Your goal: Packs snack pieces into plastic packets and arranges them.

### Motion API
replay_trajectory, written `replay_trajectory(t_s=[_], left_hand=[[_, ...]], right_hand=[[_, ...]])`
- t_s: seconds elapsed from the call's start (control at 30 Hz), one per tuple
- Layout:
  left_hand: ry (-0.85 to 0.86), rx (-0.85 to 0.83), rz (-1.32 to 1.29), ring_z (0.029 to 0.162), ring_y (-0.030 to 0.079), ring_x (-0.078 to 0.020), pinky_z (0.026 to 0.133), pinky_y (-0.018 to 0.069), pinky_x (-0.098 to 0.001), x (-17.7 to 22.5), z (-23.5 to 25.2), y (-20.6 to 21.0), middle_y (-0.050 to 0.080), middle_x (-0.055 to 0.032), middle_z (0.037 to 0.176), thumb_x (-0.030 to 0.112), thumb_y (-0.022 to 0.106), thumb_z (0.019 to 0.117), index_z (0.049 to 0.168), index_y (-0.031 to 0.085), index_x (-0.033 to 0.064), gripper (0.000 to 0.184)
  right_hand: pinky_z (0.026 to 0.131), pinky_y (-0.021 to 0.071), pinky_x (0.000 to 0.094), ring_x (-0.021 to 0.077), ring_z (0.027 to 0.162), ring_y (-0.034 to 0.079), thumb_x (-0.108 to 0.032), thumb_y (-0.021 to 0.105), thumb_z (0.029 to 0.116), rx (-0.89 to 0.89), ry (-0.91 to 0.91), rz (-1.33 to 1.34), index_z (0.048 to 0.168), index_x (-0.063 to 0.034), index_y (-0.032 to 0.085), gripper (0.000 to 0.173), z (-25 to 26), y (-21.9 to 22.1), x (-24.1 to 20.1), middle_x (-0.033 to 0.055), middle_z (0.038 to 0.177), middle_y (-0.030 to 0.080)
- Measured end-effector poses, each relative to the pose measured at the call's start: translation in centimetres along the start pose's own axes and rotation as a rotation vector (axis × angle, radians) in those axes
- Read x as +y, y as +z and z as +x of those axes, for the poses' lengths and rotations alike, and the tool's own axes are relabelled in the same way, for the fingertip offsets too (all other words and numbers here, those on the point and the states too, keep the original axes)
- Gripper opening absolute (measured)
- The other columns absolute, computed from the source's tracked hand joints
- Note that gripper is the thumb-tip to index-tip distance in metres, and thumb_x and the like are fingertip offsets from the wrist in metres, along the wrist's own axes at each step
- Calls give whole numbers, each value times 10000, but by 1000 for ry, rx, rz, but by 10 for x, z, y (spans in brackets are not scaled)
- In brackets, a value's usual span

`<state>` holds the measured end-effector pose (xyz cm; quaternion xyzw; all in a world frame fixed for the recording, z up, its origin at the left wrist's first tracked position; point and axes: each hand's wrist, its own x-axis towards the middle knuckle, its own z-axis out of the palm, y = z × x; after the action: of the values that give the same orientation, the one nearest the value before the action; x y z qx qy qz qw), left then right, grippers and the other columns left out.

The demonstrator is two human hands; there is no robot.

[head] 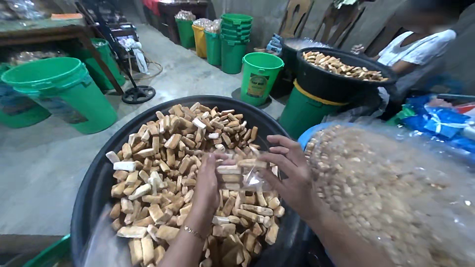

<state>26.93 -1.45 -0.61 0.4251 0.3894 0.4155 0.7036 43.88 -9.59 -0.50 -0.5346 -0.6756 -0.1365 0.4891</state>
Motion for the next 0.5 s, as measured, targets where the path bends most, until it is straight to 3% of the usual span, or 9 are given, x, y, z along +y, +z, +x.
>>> replay_trajectory(t_s=[0.1,0.2,0.27,0.33,0.43,0.5], left_hand=[[-8,-45,-22,721,710,-134,636,602,-295,2,-5,4,724,-53,886,296,174,1136,1165,590,36,492],[-12,-16,-17,750,702,-129,637,588,-287,3,-3,2,718,-52,917,309,199,1136,1169,604,61,477],[-22,-66,11,796,699,-137,679,586,-299,4,-2,-1,710,-57,954,330,179,1133,1209,600,71,500],[-16,-232,34,831,713,-148,710,607,-316,7,-5,0,714,-58,994,344,166,1123,1288,572,78,512],[27,-449,-69,913,715,-154,815,619,-334,5,-5,-2,695,-64,1070,208,399,1080,1408,440,33,374],[25,-394,-198,895,713,-142,832,611,-324,5,-6,1,700,-55,1014,123,423,1068,1327,474,16,285]], right_hand=[[1000,525,268,132,1160,632,-366,565,1045,-175,14,234,1185,-126,749,333,1,1,6,122,1248,671],[963,544,231,94,1104,667,-174,559,1019,-394,125,358,1366,-22,638,387,4,-9,3,123,1256,690],[979,531,220,80,1107,672,-150,527,1031,-352,135,301,1328,-25,667,352,4,-10,1,97,1242,713],[987,524,234,110,1085,692,-165,503,1054,-259,74,180,1234,-19,720,317,4,-6,0,100,1182,743],[931,560,233,115,1018,725,-147,498,1053,-183,73,68,1182,-2,736,307,9,-6,0,118,1127,757],[858,580,258,125,919,729,-160,498,1057,-175,83,42,1185,-21,745,311,12,-5,-1,117,1066,766]])
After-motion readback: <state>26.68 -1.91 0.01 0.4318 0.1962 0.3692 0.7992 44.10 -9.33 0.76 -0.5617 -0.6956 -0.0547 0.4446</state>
